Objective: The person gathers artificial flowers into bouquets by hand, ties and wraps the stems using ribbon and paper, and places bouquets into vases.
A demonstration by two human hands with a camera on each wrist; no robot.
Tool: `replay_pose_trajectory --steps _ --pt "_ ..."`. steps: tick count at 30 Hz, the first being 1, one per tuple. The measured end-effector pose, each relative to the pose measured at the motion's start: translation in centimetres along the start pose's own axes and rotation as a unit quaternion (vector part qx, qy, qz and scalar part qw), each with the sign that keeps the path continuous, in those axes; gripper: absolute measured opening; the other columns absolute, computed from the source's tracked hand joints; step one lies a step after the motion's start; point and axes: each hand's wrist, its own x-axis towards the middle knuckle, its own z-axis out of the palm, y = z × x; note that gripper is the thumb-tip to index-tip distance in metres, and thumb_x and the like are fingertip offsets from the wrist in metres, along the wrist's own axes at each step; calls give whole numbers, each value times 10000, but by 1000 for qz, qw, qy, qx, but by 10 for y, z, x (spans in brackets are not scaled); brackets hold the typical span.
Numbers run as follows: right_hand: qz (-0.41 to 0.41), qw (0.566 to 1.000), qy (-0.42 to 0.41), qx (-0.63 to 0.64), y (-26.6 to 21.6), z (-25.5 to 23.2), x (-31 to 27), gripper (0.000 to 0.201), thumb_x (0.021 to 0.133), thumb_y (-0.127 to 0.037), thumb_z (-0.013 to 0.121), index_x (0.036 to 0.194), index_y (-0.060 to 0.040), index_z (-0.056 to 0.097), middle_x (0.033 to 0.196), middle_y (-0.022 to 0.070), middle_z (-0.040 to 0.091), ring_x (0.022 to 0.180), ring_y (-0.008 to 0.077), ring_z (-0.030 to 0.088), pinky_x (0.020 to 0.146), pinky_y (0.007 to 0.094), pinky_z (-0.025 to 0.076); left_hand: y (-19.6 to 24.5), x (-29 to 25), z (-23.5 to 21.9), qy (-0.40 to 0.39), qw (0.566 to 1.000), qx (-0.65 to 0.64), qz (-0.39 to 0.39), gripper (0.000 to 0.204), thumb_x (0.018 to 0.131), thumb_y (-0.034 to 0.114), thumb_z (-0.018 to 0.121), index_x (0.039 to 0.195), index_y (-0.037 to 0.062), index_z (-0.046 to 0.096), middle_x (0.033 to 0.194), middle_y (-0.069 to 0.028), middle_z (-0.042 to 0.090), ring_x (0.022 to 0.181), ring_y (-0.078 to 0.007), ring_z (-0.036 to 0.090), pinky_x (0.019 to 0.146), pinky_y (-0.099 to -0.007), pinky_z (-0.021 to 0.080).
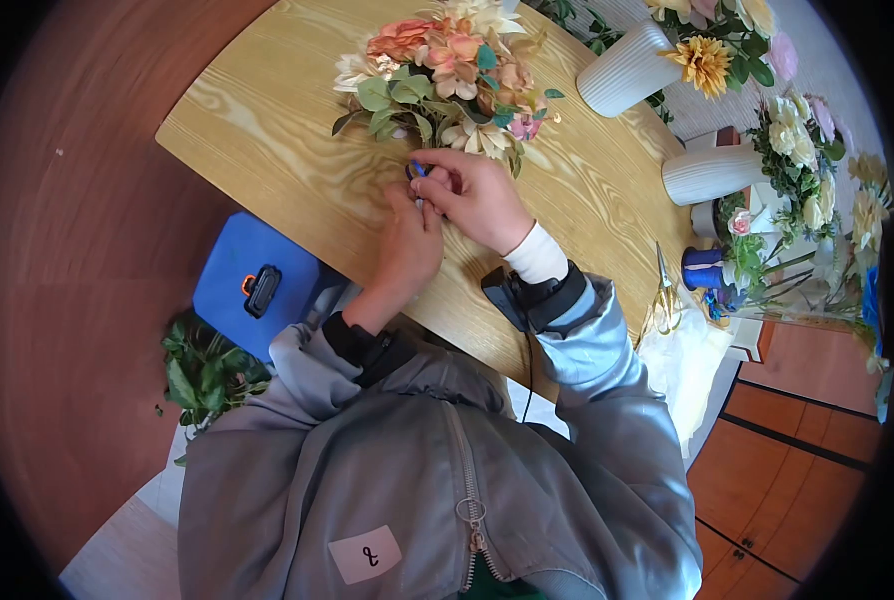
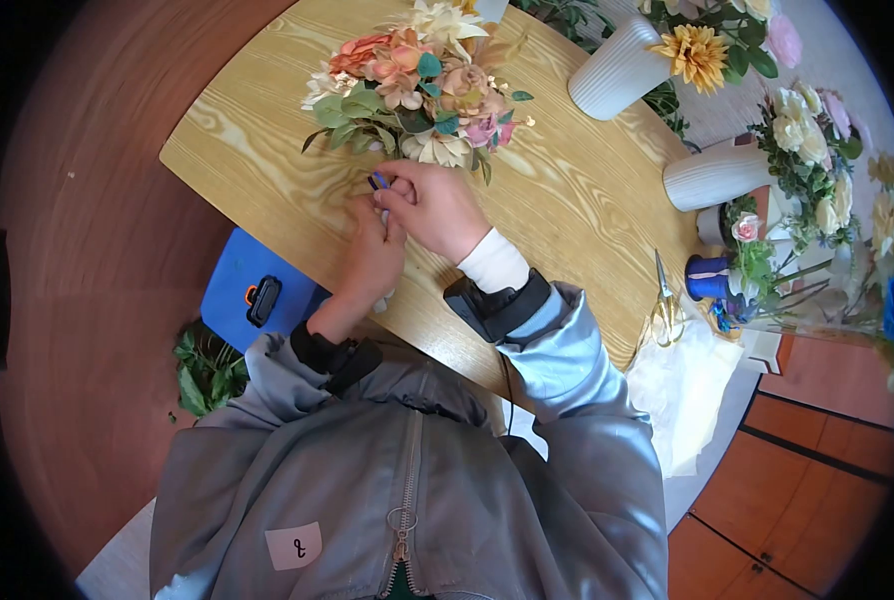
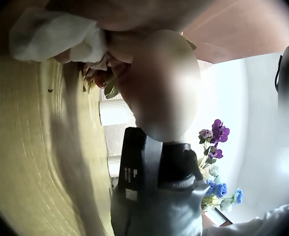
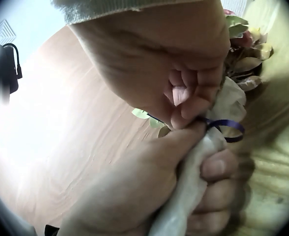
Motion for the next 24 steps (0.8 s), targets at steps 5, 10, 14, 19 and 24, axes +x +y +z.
replay_pose_trajectory --steps 5,10,14,19,24 --pt "-31 991 -45 -124 -1 -1 10 194 785 -126 560 911 19 584 637 59 587 512 85 537 496 215 416 -2 1 0 -29 999 13 -15 333 872 213 389 1087 13 233 962 -275 499 879 -412 516 695 -412 407" --pt "-23 994 -54 -96 4 2 10 173 790 -133 559 863 19 596 659 53 590 545 77 524 514 212 418 -5 2 0 -7 1000 -10 11 307 847 165 403 1061 1 255 894 -271 530 801 -432 522 652 -459 404" --pt "16 995 -81 64 9 -2 4 148 814 -111 536 876 12 592 681 13 577 613 44 501 543 198 414 -15 12 -9 -87 989 -113 -24 369 832 161 441 1098 -8 250 945 -221 529 884 -331 539 743 -375 410" --pt "-7 981 -141 135 -4 -21 -14 144 829 -90 524 913 10 585 698 -10 554 622 33 478 546 179 397 -4 5 -8 -141 963 -225 -50 480 768 76 491 1156 -27 228 1018 -111 469 952 -161 457 820 -277 363" --pt "-1 983 -72 167 5 -25 -17 156 836 -95 524 925 22 578 684 -12 552 590 19 454 506 160 369 2 5 -10 -159 958 -227 -69 477 764 64 503 1151 -17 235 1025 -110 453 945 -168 460 807 -275 367"
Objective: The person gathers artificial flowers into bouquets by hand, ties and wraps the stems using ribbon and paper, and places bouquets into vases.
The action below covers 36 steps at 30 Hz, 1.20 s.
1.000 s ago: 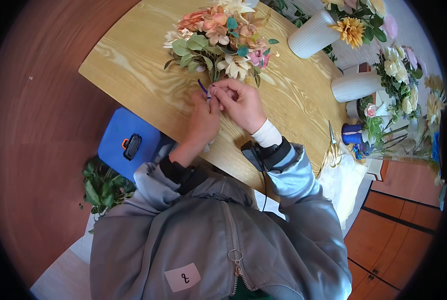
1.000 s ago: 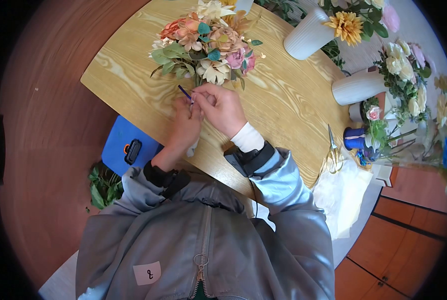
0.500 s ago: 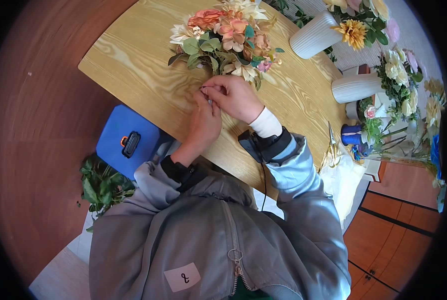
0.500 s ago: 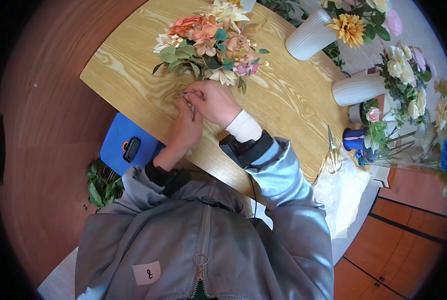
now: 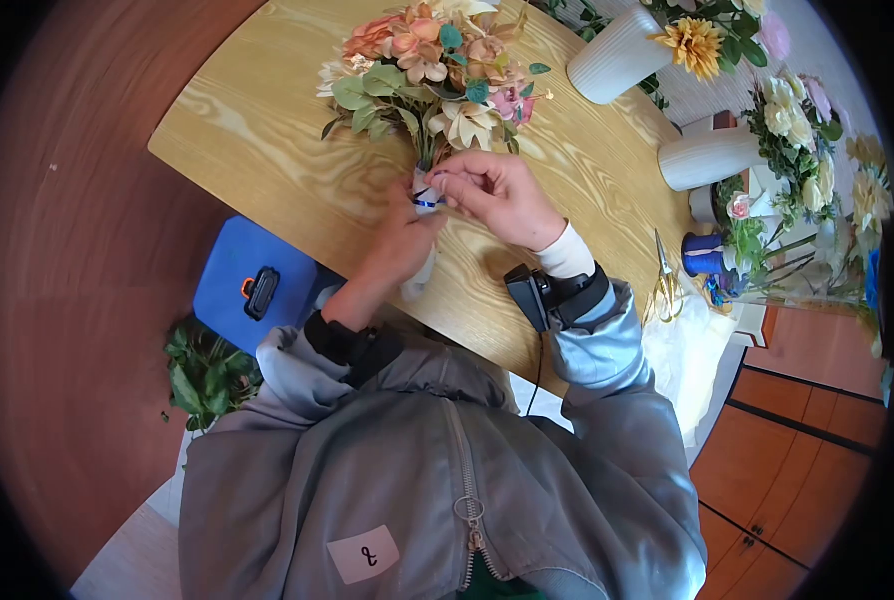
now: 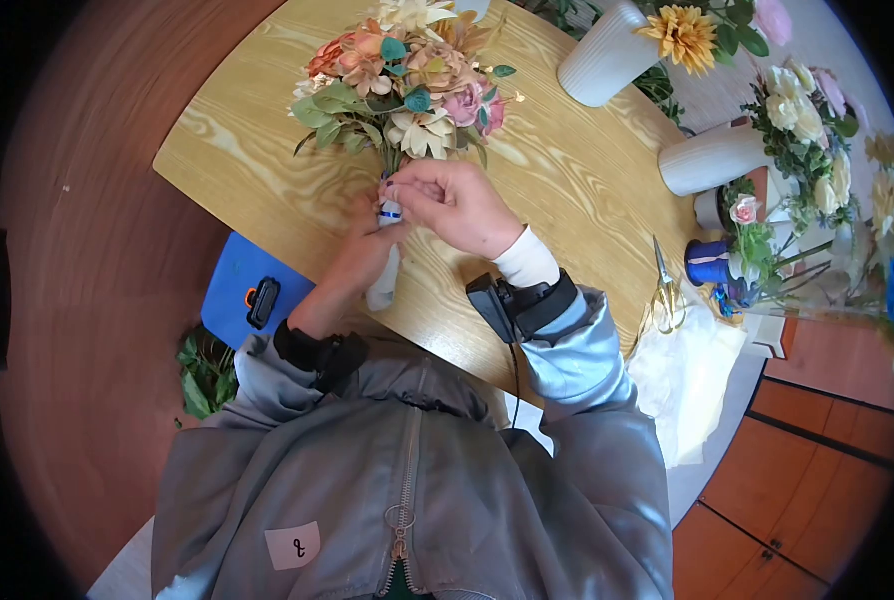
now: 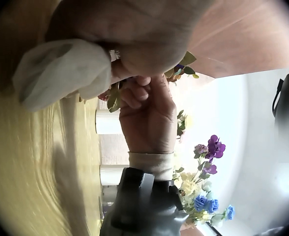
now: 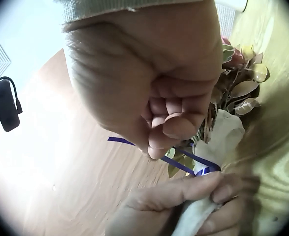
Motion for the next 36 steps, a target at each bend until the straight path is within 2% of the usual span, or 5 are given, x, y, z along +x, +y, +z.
replay_pose_trajectory --steps 8,10,16,31,36 --pt "7 1000 11 -4 -11 -3 4 153 821 -105 534 879 27 587 677 0 570 594 30 487 528 176 391 7 -5 2 146 977 92 129 413 765 115 545 1089 -19 327 931 -115 501 792 -176 516 665 -281 416" --pt "16 1000 6 21 -11 -3 5 155 820 -104 535 879 30 587 674 -1 569 596 30 490 531 177 394 19 -11 -2 184 888 319 275 254 769 122 560 961 -22 477 802 -110 527 681 -207 531 587 -291 425" --pt "24 999 24 36 -8 -3 3 176 813 -66 529 967 6 574 665 -10 550 594 29 486 528 171 390 13 -3 -2 135 921 241 276 110 763 87 574 777 -21 593 641 -103 518 531 -197 504 498 -282 403" --pt "-46 996 -2 81 -33 -1 -5 374 824 -24 482 1193 -47 421 654 -34 477 602 29 464 539 167 386 9 3 -6 85 966 140 199 141 797 110 566 836 -22 594 669 -53 506 552 -97 469 497 -230 380" --pt "-40 994 19 97 -38 -4 -5 386 829 -19 469 1208 -65 408 660 -27 487 620 34 480 542 169 395 7 4 -8 89 955 120 258 130 809 105 549 841 -12 594 663 -35 497 550 -88 474 488 -212 378"
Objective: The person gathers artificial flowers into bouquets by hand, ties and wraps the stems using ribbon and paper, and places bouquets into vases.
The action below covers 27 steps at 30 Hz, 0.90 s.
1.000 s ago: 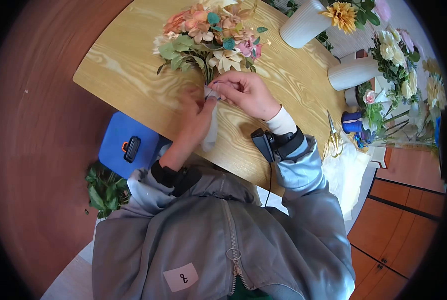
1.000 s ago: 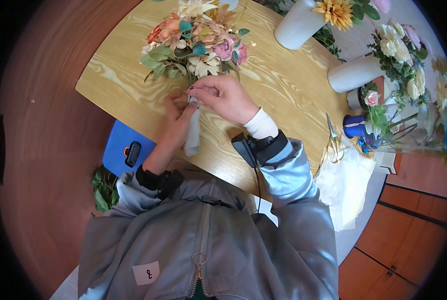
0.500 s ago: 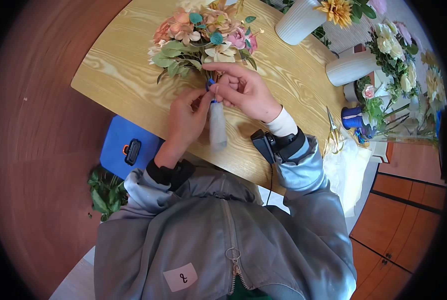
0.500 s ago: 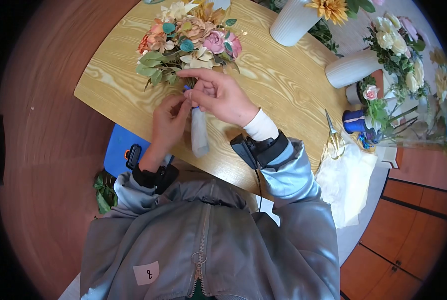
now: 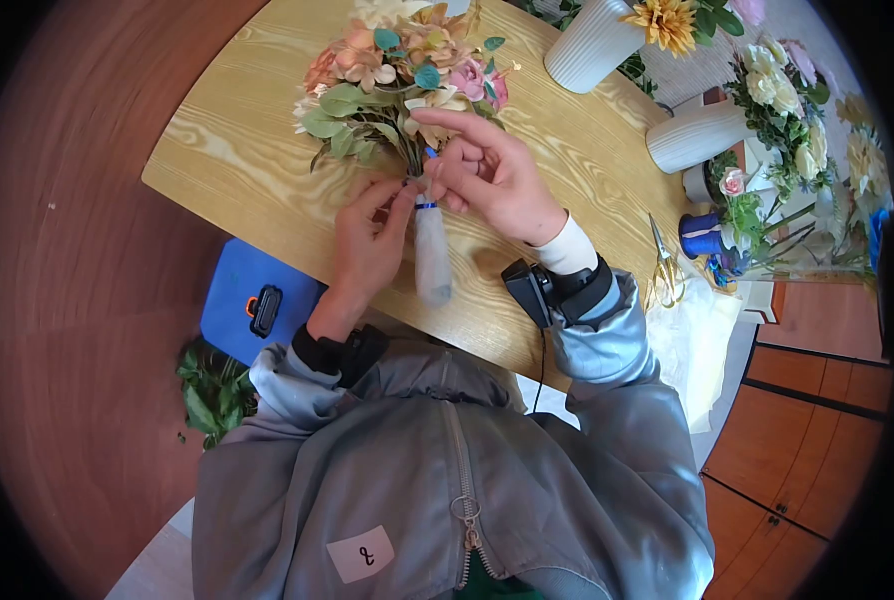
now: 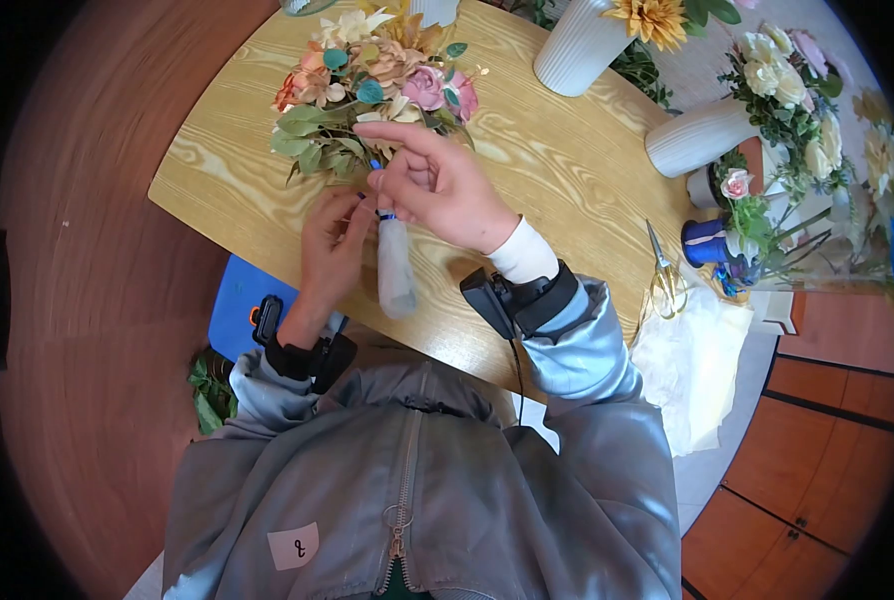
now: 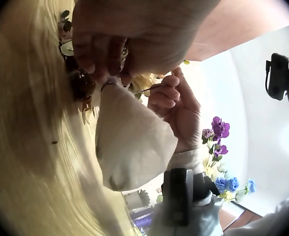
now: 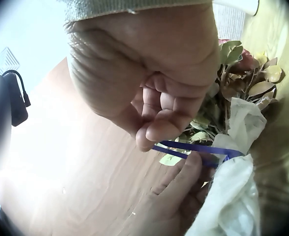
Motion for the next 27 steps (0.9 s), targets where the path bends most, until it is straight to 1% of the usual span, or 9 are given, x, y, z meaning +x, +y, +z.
replay_pose_trajectory --steps 2,4,7,14,16,20,22,25,27 --pt "-5 1000 -7 -13 0 -3 0 386 830 -18 468 1208 -67 408 667 -24 493 625 35 483 544 171 398 2 1 -2 12 999 -5 43 125 813 104 545 840 -7 595 661 -28 493 550 -80 475 484 -202 378" --pt "-9 1000 -15 -25 0 -2 0 386 830 -17 468 1208 -68 409 674 -22 498 631 35 487 545 174 400 7 0 -6 -47 996 -65 -48 134 831 120 526 841 6 596 675 -11 511 562 -61 482 477 -189 385" --pt "-1 1000 -24 -6 -1 3 0 385 833 -25 473 1210 -72 408 677 -13 512 635 37 490 545 175 400 11 0 -9 -100 984 -114 -97 145 847 135 507 860 14 587 697 -6 533 578 -49 492 471 -183 392" --pt "0 1000 -23 -9 -2 5 3 410 828 -20 481 1227 -75 400 654 0 512 584 38 468 532 175 394 11 9 -12 -144 969 -186 -73 149 863 142 479 821 26 564 708 -10 549 626 -68 517 557 -208 411" --pt "3 999 -25 -20 -5 7 4 414 829 -22 480 1230 -78 397 656 0 509 582 43 470 531 180 395 14 10 -12 -144 962 -208 -104 115 847 89 475 795 22 553 710 -10 547 646 -79 522 574 -209 412" --pt "19 993 -79 -87 2 18 8 464 830 -27 473 1269 -102 345 655 3 500 580 53 485 534 185 408 12 9 -12 -205 969 -103 -93 150 855 102 463 771 4 539 704 -14 550 641 -79 517 576 -220 421" --pt "1 987 -93 -128 9 17 11 494 828 -27 472 1289 -101 313 654 7 493 576 60 499 535 188 421 22 10 -10 -183 970 18 -160 112 801 -10 441 728 20 522 717 -22 558 644 -96 529 584 -225 431" --pt "34 996 -60 -50 7 15 8 476 824 -30 479 1275 -82 335 648 12 505 573 66 518 531 200 426 5 12 -11 -200 958 -111 -172 103 802 -7 452 735 20 525 697 -21 555 625 -98 522 567 -231 431" --pt "27 996 -62 -57 4 12 6 449 821 -34 487 1252 -68 366 645 15 517 572 67 527 532 202 429 5 13 -13 -194 957 -113 -181 111 816 38 450 746 8 531 696 -22 554 637 -92 521 574 -231 427"
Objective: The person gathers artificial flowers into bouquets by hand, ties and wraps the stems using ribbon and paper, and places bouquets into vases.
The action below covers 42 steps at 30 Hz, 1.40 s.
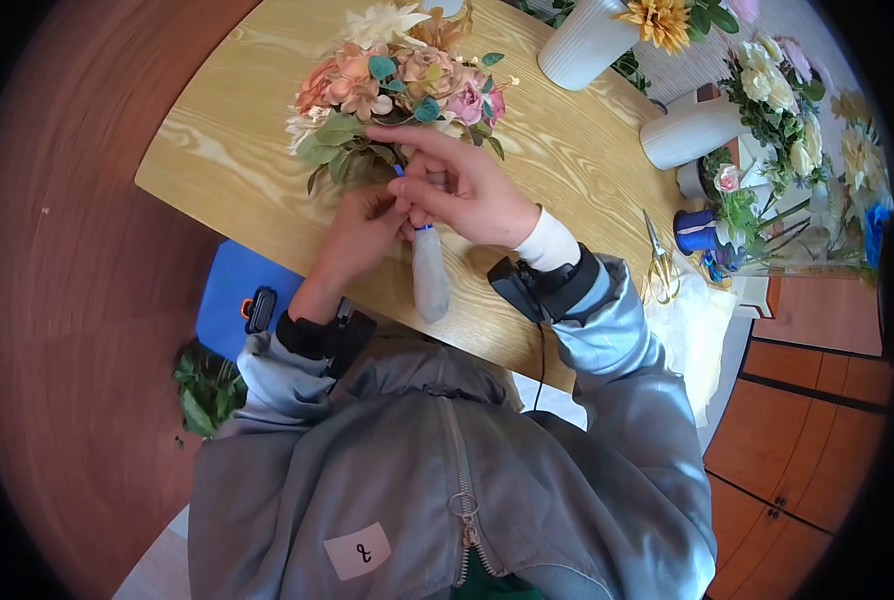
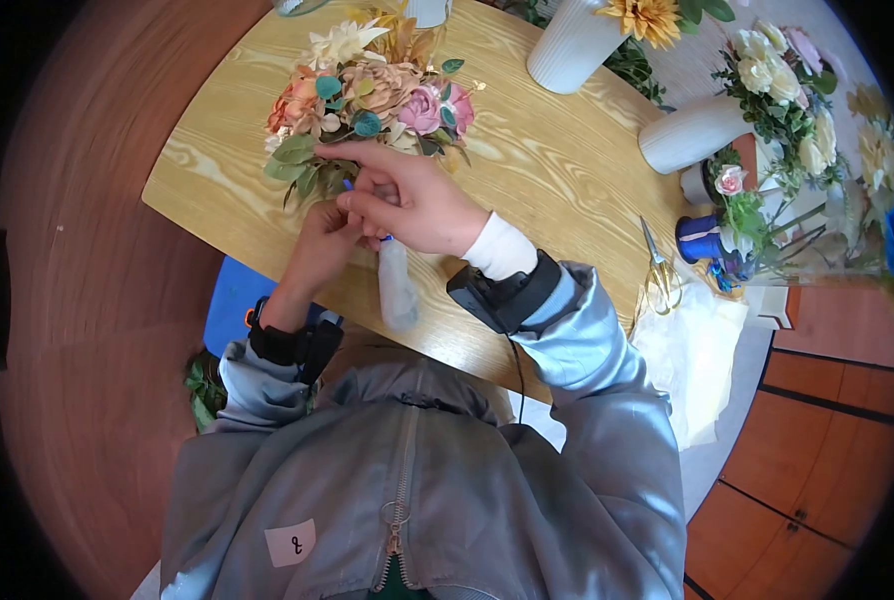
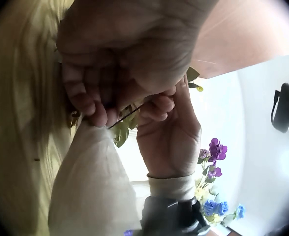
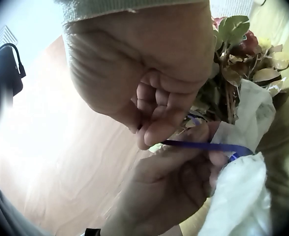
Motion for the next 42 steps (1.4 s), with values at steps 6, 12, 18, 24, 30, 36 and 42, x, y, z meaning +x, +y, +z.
replay_pose_trajectory --steps 6,12,18,24,30,36,42 --pt "-41 986 -3 -163 -6 0 4 303 814 -62 514 1117 -60 515 631 18 553 562 66 547 535 201 439 -9 -1 -3 -25 993 113 4 58 824 29 482 821 12 537 770 -31 561 698 -101 541 630 -224 441" --pt "-85 969 40 -230 0 -1 14 255 813 -76 526 1066 -70 552 641 15 558 575 56 535 535 197 441 5 -4 0 -51 996 69 39 90 839 73 499 883 8 542 845 -7 549 741 -67 505 664 -220 415" --pt "-102 980 115 -123 -10 -1 5 237 810 -44 531 1046 -48 558 693 0 560 606 44 520 536 183 431 18 -5 1 -67 995 69 23 184 857 153 488 785 6 572 708 24 527 674 -50 460 617 -206 378" --pt "-83 984 156 5 2 -19 -33 215 759 -65 609 965 -9 584 725 -8 575 531 23 467 493 166 383 11 -3 -6 -53 997 60 17 270 864 208 484 701 6 558 623 28 492 602 -41 418 558 -197 349" --pt "-15 974 151 -169 15 -17 -41 168 749 -91 619 904 -26 603 603 8 540 484 57 441 443 208 360 18 -2 1 -57 995 80 29 283 864 214 485 677 9 539 612 31 491 589 -39 415 545 -191 350" --pt "-75 945 158 -277 21 -17 -36 107 764 -111 601 842 -40 621 633 36 533 494 72 424 455 214 347 25 -2 0 -53 996 73 7 243 858 195 496 805 -21 595 629 25 513 592 -40 425 556 -185 365" --pt "-131 936 102 -310 25 -14 -38 76 756 -128 575 776 -61 604 675 81 560 573 199 553 525 289 436 34 -3 -2 -39 997 64 -20 198 807 103 556 922 -50 606 698 -14 575 612 -49 478 568 -184 403"
